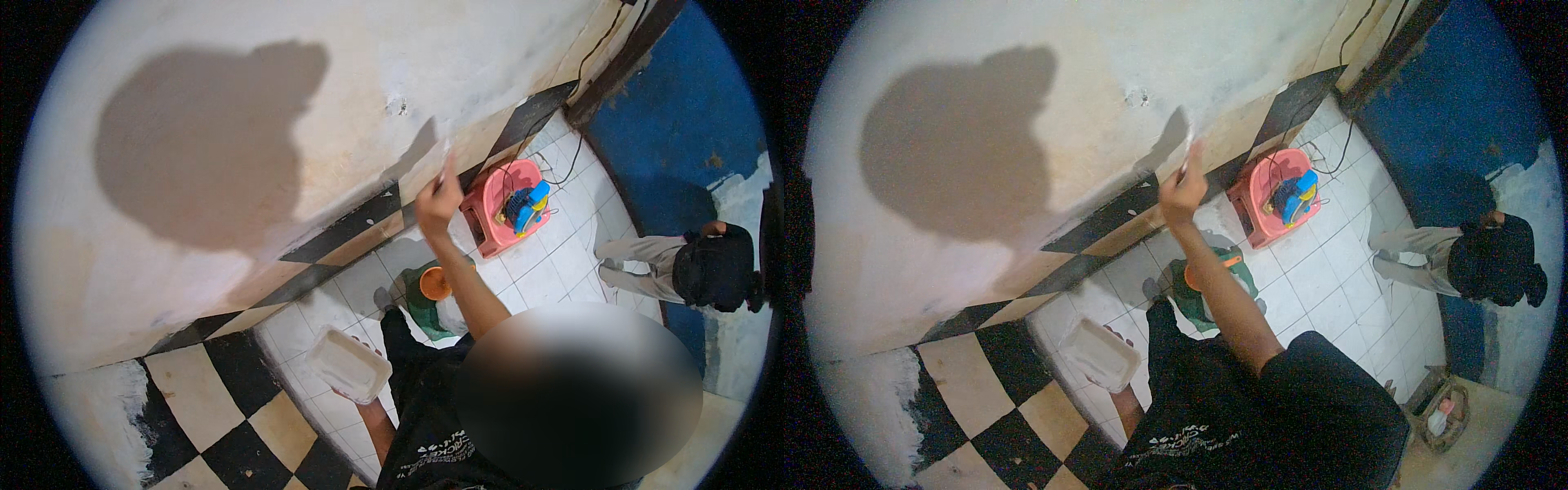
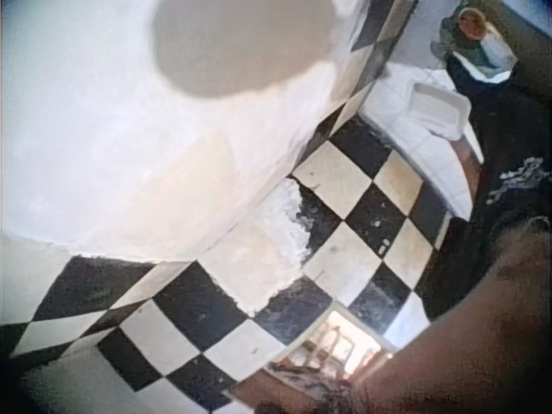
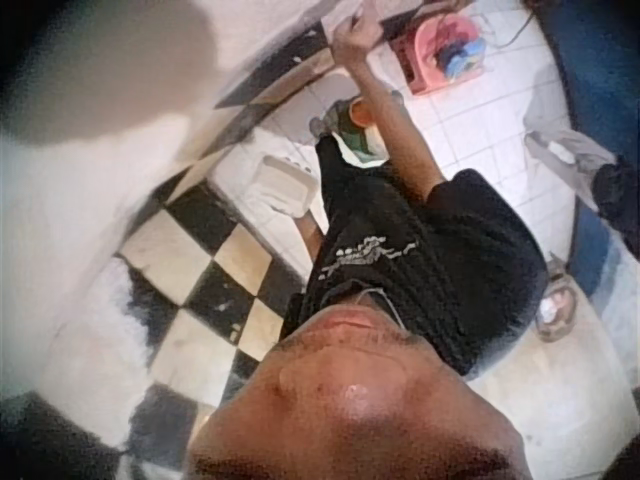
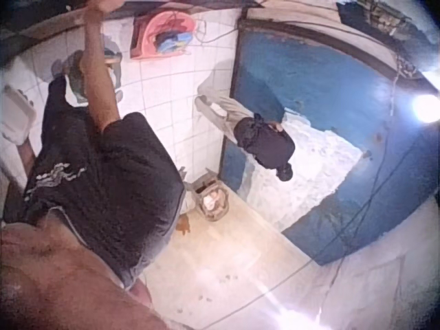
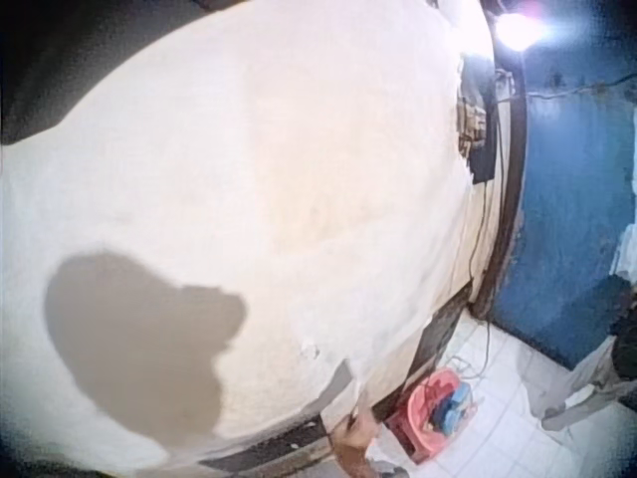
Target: The person patches a wall using a putty knife to apply a white substance from a container. The person wipes the wall with a cloth, adds water to the container from an orange bucket, and stirs the mixture before applying more to the wall.
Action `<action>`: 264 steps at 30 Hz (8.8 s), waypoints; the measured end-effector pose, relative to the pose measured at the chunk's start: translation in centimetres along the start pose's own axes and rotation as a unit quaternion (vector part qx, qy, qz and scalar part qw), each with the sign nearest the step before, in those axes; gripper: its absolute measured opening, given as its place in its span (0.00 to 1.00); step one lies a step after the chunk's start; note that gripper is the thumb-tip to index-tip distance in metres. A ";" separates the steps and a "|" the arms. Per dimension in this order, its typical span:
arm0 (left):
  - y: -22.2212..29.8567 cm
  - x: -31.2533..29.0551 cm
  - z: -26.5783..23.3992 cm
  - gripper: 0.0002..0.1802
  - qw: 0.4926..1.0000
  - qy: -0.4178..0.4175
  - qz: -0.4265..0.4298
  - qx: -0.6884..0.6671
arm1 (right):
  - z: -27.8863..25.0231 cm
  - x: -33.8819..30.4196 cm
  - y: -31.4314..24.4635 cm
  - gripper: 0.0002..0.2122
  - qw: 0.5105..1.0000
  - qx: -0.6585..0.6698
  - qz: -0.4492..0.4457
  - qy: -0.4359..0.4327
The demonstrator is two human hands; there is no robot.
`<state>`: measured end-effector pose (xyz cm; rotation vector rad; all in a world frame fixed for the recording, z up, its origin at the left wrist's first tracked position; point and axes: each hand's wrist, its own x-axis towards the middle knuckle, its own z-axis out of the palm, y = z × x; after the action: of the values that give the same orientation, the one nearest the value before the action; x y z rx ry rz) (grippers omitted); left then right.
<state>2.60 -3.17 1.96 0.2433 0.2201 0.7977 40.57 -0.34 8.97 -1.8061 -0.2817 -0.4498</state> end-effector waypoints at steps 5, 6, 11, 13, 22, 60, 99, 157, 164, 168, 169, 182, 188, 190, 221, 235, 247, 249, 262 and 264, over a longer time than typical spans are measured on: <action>-0.1 -0.4 0.2 0.46 0.997 0.014 -0.037 -0.059 | 4.6 2.6 -1.0 0.27 0.994 0.042 -0.083 0.065; -0.3 -0.4 0.3 0.45 0.997 0.017 -0.040 -0.063 | 6.1 1.6 -1.8 0.27 0.991 0.073 -0.093 0.056; -0.2 -0.6 -1.2 0.46 0.997 -0.057 -0.024 -0.052 | 7.2 -8.8 -5.8 0.29 0.987 0.126 -0.077 -0.066; 0.1 -0.5 -2.1 0.46 0.996 -0.022 -0.035 -0.078 | 4.9 -11.9 -7.1 0.28 0.976 0.147 -0.049 -0.155; -0.8 -0.5 -4.0 0.50 0.998 0.034 -0.034 -0.049 | -4.9 -2.4 -0.7 0.03 0.741 0.469 0.454 -0.158; -1.5 -0.4 -2.1 0.41 0.998 0.015 -0.026 -0.048 | 5.8 -4.1 -7.6 0.28 0.996 0.062 -0.041 -0.052; -1.9 -0.1 -2.7 0.53 0.999 0.014 -0.027 -0.021 | 4.1 -0.8 -8.2 0.29 0.984 0.055 -0.165 -0.033; -2.0 -0.5 -1.8 0.49 0.999 0.022 -0.006 -0.044 | -9.4 13.5 4.0 0.05 0.854 0.274 0.373 -0.239; -2.6 0.5 -2.5 0.50 0.998 0.028 -0.004 -0.056 | -4.0 6.5 6.5 0.09 0.803 0.302 0.481 -0.183; -2.0 0.9 -3.0 0.50 0.999 0.022 0.003 -0.042 | 0.5 8.8 2.4 0.11 0.819 0.335 0.416 -0.208; -1.5 0.6 -3.0 0.50 0.999 0.022 0.012 -0.035 | 0.9 9.3 0.4 0.11 0.820 0.349 0.404 -0.208; -3.0 0.1 -5.3 0.43 0.998 0.046 0.030 0.006 | -12.9 10.7 -5.6 0.10 0.863 0.369 0.327 -0.112; -3.3 -0.5 -5.6 0.48 0.996 0.076 0.000 -0.036 | -9.4 4.7 -2.7 0.10 0.761 0.487 0.401 -0.152; -2.8 -1.1 -5.3 0.48 0.998 0.061 -0.014 -0.024 | -7.9 3.3 -3.0 0.07 0.773 0.505 0.362 -0.129; 0.5 -0.9 -0.6 0.46 0.998 0.025 -0.048 -0.031 | 2.7 -1.6 -2.2 0.27 0.995 0.053 -0.020 0.087; 1.5 -0.5 -1.2 0.47 0.994 0.017 -0.082 -0.067 | 2.4 -9.9 -3.6 0.30 0.994 0.084 -0.036 -0.057; 1.4 -1.4 -1.7 0.47 0.991 0.046 -0.100 -0.073 | 9.0 -10.4 -4.7 0.30 0.991 0.129 -0.008 -0.019; 1.2 -1.4 -2.1 0.47 0.992 0.042 -0.095 -0.067 | 6.3 -13.3 -6.0 0.30 0.978 0.184 0.032 -0.098; 0.0 -1.5 -2.3 0.46 0.989 0.027 -0.087 -0.120 | 5.9 -1.3 -4.8 0.30 0.994 0.087 -0.054 0.049; 0.2 -1.4 -2.3 0.46 0.991 0.024 -0.088 -0.103 | 7.1 -4.1 -6.1 0.30 0.991 0.113 -0.068 0.021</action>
<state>0.91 -3.74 -0.01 0.0105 0.1995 0.6457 35.52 8.32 10.76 -1.5607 -0.4107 -0.5299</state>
